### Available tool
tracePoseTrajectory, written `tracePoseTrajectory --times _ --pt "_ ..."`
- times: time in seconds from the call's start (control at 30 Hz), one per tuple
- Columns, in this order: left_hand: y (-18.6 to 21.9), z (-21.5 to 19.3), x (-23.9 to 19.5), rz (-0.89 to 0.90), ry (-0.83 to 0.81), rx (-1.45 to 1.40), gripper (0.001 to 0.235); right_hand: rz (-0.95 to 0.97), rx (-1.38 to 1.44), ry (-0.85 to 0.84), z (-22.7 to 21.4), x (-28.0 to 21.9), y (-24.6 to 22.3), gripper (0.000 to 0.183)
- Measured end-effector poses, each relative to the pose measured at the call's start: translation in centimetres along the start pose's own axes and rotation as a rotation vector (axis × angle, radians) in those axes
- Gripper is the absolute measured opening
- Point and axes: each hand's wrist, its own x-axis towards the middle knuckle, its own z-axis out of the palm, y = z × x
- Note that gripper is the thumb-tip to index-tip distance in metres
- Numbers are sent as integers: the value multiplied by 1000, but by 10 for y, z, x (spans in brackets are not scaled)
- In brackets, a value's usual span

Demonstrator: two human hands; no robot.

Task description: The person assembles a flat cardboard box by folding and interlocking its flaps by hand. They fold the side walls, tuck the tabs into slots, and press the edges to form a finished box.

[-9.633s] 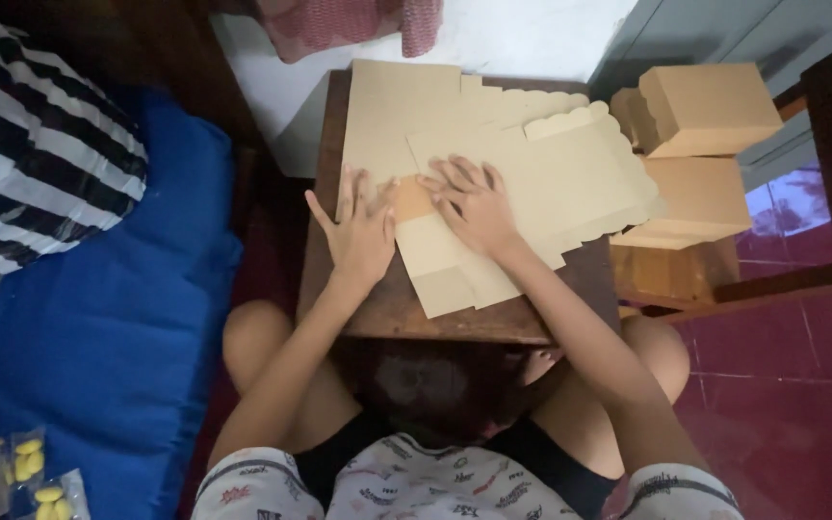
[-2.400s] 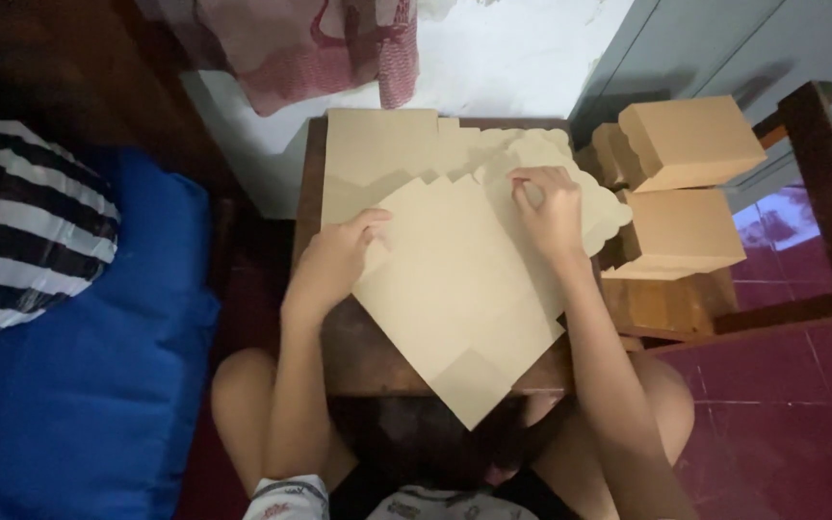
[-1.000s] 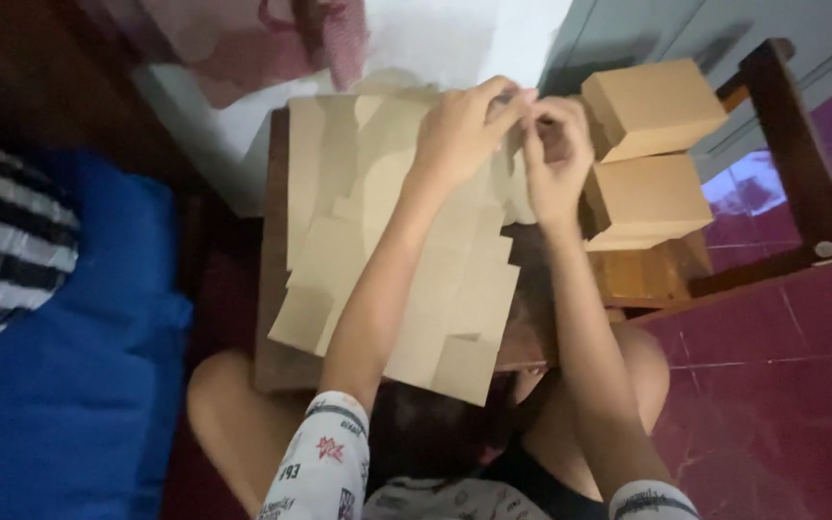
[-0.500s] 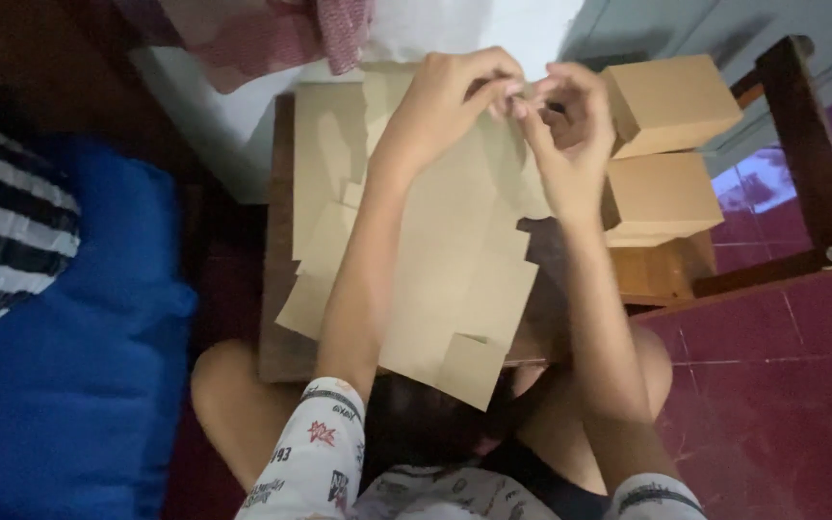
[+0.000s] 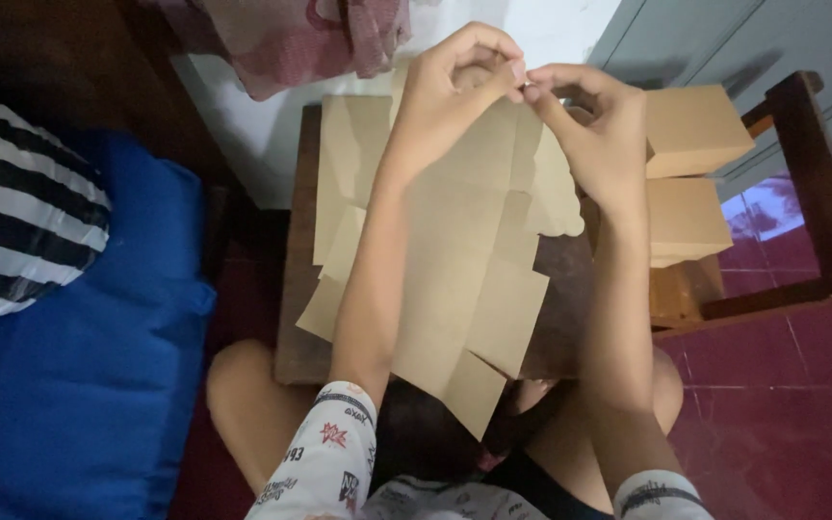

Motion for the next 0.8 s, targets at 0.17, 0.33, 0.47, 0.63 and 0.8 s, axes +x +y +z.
tracePoseTrajectory --times 0.17,0.33,0.47,0.63,0.8 --pt "-1 -4 2 -40 10 -49 7 5 -76 -28 1 5 0 8" --pt "-5 -8 1 -71 39 -36 11 -50 -208 -110 -3 13 -2 14" --pt "-11 -12 1 45 55 94 12 -51 -256 -131 -3 18 3 13" --pt "-20 -19 3 86 9 151 19 36 -195 -103 -2 23 3 20" --pt "-25 -16 2 1 45 200 18 225 -59 -105 -2 26 7 22"
